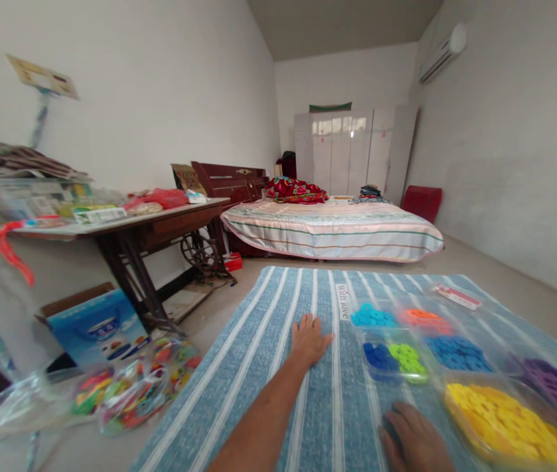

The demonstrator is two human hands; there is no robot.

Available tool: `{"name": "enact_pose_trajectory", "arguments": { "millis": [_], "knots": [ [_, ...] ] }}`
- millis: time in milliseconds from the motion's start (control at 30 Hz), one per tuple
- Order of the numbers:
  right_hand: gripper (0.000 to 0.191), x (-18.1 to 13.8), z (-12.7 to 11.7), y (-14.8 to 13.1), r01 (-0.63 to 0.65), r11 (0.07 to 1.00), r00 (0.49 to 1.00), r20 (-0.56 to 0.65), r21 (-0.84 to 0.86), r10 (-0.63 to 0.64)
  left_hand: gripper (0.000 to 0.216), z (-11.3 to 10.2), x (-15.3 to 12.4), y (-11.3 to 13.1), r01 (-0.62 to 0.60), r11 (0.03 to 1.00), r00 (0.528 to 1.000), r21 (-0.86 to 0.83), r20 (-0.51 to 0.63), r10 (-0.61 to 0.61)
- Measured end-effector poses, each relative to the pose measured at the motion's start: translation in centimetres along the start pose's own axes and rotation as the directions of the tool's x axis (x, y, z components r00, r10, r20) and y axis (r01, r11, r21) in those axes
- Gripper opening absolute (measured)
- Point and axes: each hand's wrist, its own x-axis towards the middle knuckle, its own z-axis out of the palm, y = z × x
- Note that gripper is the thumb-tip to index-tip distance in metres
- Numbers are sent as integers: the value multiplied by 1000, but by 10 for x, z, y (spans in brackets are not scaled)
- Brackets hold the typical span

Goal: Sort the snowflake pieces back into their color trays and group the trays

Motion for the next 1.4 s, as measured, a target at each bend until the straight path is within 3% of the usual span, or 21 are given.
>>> {"name": "enact_pose_trajectory", "arguments": {
  "millis": [167,467,800,967,1167,1400],
  "knots": [
    [19,2,-7,-6,-48,998,998,47,-29,50,64,11,0,-16,-5,1000,1000,22,27,4],
    [16,9,-19,-15,-108,994,993,47,15,108,61,5,4,-14,-6,998,999,60,32,4],
    [21,16,-29,-27,-227,973,973,60,40,224,68,-7,7,-47,141,982,989,126,34,-146],
    [19,13,-25,-19,-130,991,990,50,17,129,70,-7,8,-35,160,978,986,135,30,-165],
    [20,9,-22,-15,-119,993,991,63,-7,120,72,3,15,-9,-46,995,999,93,33,43],
    [20,2,-16,-5,-35,998,995,88,-44,39,71,11,27,-12,40,996,992,74,112,-48]
  ]
}}
